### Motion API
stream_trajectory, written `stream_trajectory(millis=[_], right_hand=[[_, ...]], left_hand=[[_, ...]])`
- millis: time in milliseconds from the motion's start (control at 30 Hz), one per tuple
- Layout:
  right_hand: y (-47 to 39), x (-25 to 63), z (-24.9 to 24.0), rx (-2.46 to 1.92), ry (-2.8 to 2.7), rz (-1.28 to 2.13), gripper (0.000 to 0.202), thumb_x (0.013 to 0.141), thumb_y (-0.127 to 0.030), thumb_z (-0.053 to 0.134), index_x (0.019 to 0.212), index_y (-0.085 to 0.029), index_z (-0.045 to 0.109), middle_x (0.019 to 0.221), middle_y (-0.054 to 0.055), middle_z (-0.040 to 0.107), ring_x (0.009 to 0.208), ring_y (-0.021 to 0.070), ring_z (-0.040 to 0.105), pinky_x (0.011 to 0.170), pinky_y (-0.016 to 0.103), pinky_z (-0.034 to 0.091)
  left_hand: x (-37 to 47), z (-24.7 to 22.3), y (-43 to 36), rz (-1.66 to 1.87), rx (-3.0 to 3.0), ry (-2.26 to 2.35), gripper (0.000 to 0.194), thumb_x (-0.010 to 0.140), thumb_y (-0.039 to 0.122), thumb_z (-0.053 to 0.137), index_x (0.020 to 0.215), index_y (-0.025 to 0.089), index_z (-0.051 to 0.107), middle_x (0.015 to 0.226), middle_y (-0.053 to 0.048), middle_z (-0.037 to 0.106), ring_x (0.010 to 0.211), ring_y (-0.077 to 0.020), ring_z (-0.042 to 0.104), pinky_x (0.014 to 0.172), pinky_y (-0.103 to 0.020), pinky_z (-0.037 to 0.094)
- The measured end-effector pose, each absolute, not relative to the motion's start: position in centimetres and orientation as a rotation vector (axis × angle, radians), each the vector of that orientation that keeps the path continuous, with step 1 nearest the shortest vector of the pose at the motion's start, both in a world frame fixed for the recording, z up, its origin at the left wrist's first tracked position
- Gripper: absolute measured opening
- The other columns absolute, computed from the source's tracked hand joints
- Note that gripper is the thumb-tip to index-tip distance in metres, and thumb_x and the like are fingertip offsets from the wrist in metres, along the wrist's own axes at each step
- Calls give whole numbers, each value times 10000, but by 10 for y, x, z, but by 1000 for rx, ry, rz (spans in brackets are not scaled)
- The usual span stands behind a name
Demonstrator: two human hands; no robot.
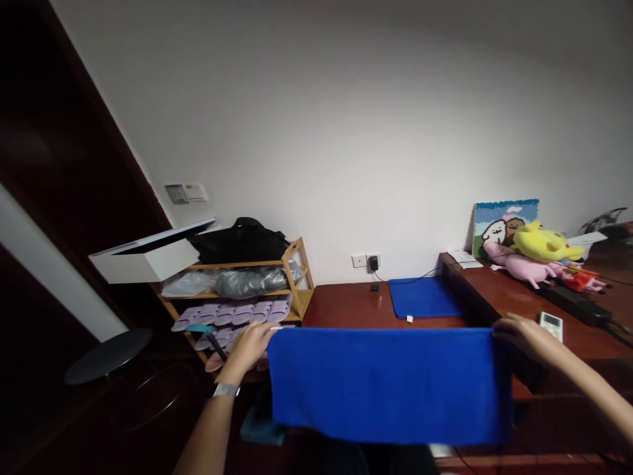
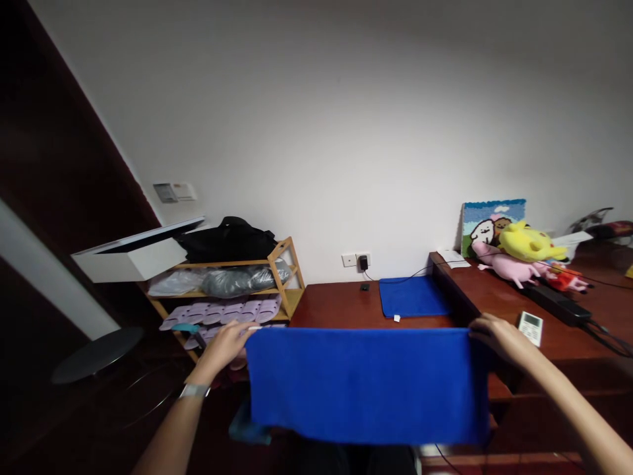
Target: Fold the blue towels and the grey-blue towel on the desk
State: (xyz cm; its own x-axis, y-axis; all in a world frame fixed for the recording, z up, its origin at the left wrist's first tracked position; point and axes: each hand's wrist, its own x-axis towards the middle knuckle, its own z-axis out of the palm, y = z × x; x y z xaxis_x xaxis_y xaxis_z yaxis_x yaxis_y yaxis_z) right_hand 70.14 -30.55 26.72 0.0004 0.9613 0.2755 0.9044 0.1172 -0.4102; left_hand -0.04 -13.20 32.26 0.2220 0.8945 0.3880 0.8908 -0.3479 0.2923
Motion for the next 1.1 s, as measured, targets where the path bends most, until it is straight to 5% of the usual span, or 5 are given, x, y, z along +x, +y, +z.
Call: stream_trajectory(millis=[167, 300, 700, 1100], right_hand=[[-266, 712, 300, -1661, -1823, -111, 524, 973, -585, 421, 1043, -213, 783, 1044, 118, 714, 883, 234, 690, 816, 335, 514], [-274, 709, 281, -1604, -1694, -171, 491, 962, -551, 458, 1107, -203, 773, 1107, 134, 703, 952, 243, 686, 841, 337, 522], [-309, 652, 17, -1782, -1433, 228, 403, 790, -533, 488, 857, -305, 813, 1062, 90, 791, 999, 357, 753, 902, 494, 618], [-327, 663, -1, -1867, -1545, 163, 416, 852, -565, 510, 982, -319, 819, 1163, 62, 779, 1132, 347, 713, 1018, 525, 574]], left_hand=[[10, 339, -102, 1245, 2376, 1792, 412, 949, 458, 437, 1114, 237, 744, 1038, -64, 814, 848, -231, 761, 793, -296, 559], [2, 304, -111, 1457, 2327, 1741, 377, 941, 457, 460, 1084, 217, 714, 1089, -86, 797, 905, -236, 754, 839, -312, 567], [-1, 41, -163, 1010, 2219, 1929, 317, 854, 322, 402, 945, 281, 703, 1006, -71, 809, 976, -288, 775, 857, -410, 628], [-8, 35, -180, 778, 2611, 2073, 286, 872, 340, 487, 962, 289, 754, 1070, -76, 798, 1060, -330, 718, 1077, -547, 480]])
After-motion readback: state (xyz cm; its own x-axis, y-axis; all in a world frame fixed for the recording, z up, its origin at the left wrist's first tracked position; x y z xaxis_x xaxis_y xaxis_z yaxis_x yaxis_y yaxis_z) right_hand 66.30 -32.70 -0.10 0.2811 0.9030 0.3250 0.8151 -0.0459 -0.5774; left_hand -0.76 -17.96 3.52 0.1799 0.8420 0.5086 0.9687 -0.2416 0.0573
